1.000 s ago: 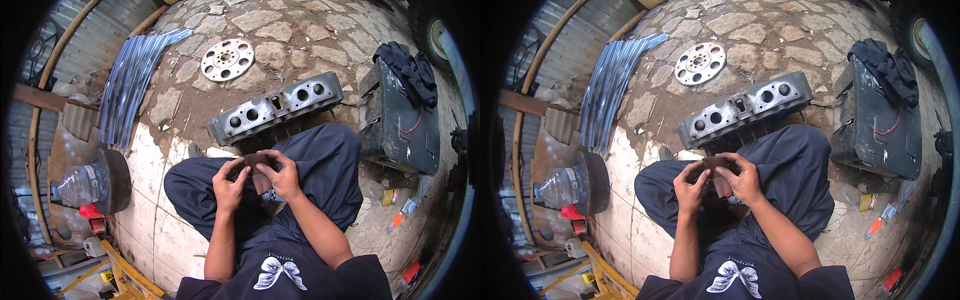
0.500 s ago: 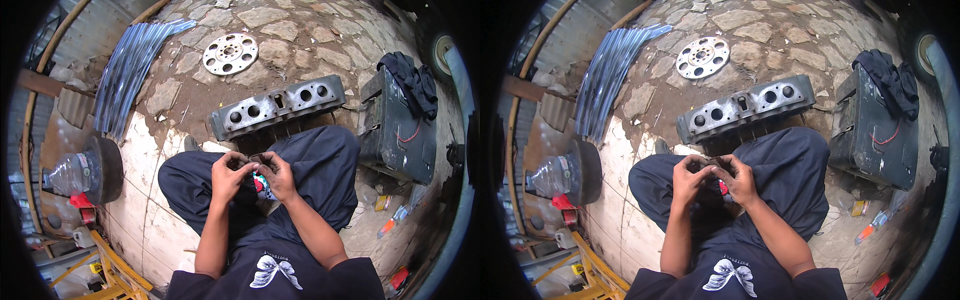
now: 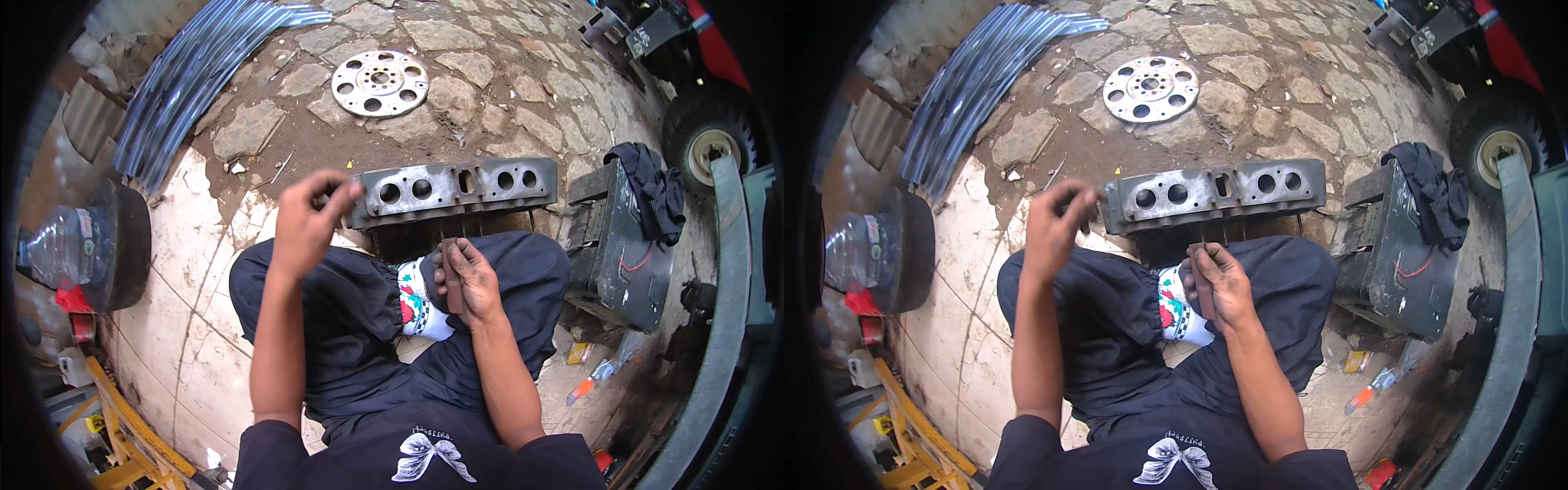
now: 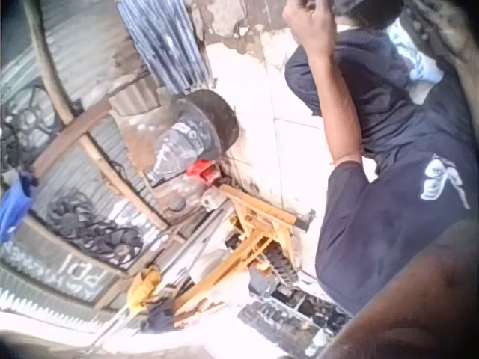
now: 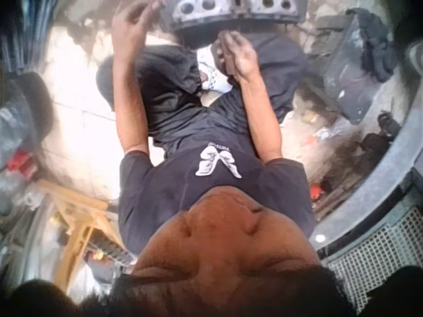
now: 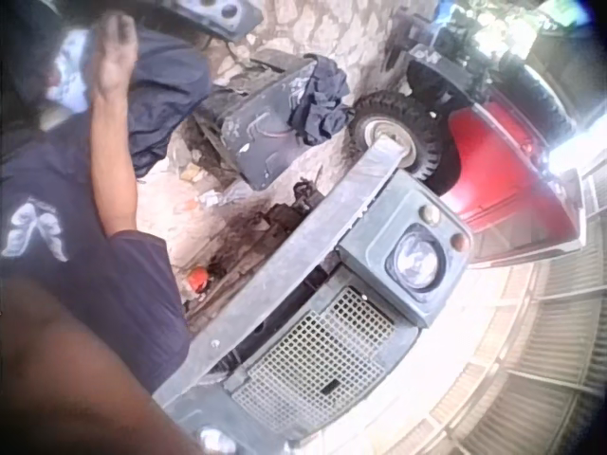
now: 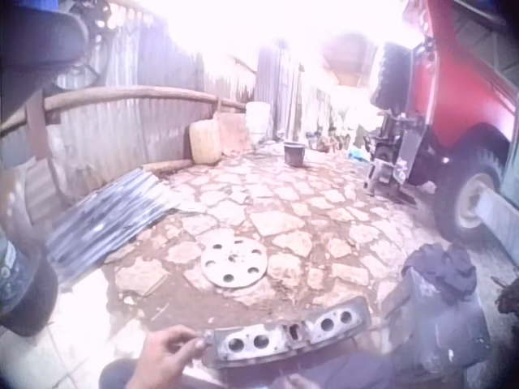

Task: The person sits on the ground and scrubs a metal engine cylinder head with a small abrasive pad. They repeatedly rub the surface and the edges of the circular openings, occasionally flipping the part to work on different sides.

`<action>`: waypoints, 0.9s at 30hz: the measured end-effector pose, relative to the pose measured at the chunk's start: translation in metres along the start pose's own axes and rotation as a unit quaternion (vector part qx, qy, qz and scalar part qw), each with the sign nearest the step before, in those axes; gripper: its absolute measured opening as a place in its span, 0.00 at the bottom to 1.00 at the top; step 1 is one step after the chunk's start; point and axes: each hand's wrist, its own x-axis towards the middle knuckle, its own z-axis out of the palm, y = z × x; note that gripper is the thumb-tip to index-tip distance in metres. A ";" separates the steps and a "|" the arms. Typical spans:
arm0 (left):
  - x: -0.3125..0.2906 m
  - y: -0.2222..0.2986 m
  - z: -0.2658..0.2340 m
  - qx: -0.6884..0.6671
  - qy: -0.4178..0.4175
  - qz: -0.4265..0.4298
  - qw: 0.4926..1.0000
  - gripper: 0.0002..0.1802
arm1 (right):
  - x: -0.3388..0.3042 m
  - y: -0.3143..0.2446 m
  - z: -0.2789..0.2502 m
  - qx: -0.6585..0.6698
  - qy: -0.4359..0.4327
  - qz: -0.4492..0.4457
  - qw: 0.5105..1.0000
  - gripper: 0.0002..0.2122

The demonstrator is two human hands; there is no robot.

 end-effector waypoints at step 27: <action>0.078 -0.094 0.056 0.141 -0.017 -0.017 0.990 0.20 | 0.105 -0.015 0.096 -0.758 0.160 -0.326 0.542 0.10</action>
